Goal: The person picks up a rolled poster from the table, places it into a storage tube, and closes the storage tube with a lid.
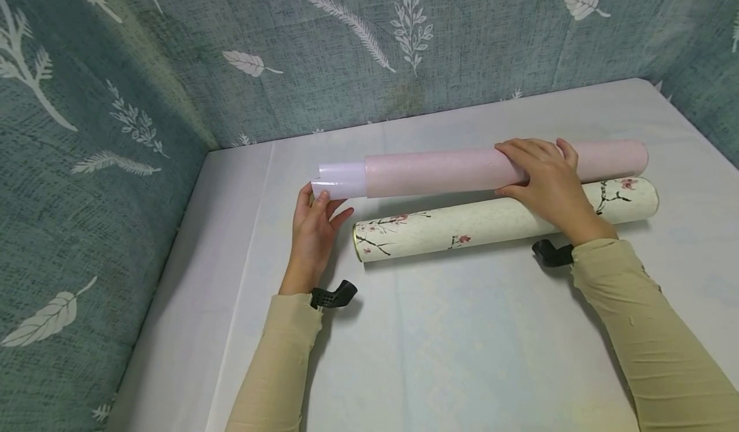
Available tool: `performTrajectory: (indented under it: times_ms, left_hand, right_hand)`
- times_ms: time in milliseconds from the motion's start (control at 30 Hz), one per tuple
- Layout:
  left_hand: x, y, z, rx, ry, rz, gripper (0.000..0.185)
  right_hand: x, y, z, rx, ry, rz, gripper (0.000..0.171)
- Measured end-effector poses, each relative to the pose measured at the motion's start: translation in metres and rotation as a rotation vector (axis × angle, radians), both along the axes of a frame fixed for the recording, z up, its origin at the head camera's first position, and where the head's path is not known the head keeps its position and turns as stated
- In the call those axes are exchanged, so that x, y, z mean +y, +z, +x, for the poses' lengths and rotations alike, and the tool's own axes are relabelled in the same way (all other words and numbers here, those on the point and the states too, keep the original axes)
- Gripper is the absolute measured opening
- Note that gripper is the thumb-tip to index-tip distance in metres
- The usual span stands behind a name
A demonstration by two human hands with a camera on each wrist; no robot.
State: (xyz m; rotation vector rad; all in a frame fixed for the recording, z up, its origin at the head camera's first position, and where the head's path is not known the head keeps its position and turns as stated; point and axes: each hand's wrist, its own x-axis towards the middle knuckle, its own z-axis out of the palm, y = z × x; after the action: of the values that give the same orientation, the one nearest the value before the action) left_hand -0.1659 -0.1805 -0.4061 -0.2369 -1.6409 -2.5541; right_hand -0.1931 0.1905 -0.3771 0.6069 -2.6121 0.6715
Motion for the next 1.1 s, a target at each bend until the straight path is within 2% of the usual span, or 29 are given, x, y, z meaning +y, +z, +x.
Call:
performTrajectory:
  times_ms: [167,367,1100]
  left_hand:
    - [0.0017,0.0004,-0.0004,-0.008,0.006,0.012,0.038]
    - [0.0009,0.0019,0.0001,-0.007,-0.022,0.024,0.038]
    - [0.0039,0.0026,0.0023,0.001,-0.055,0.023,0.040]
  right_hand:
    - [0.0019,-0.0017,-0.0001,0.015,0.011,0.001,0.068]
    - [0.0010,-0.0021,-0.0014,0.034,0.032,-0.010,0.068]
    - [-0.0014,0.0007,-0.0007,-0.002,0.026,-0.007,0.068]
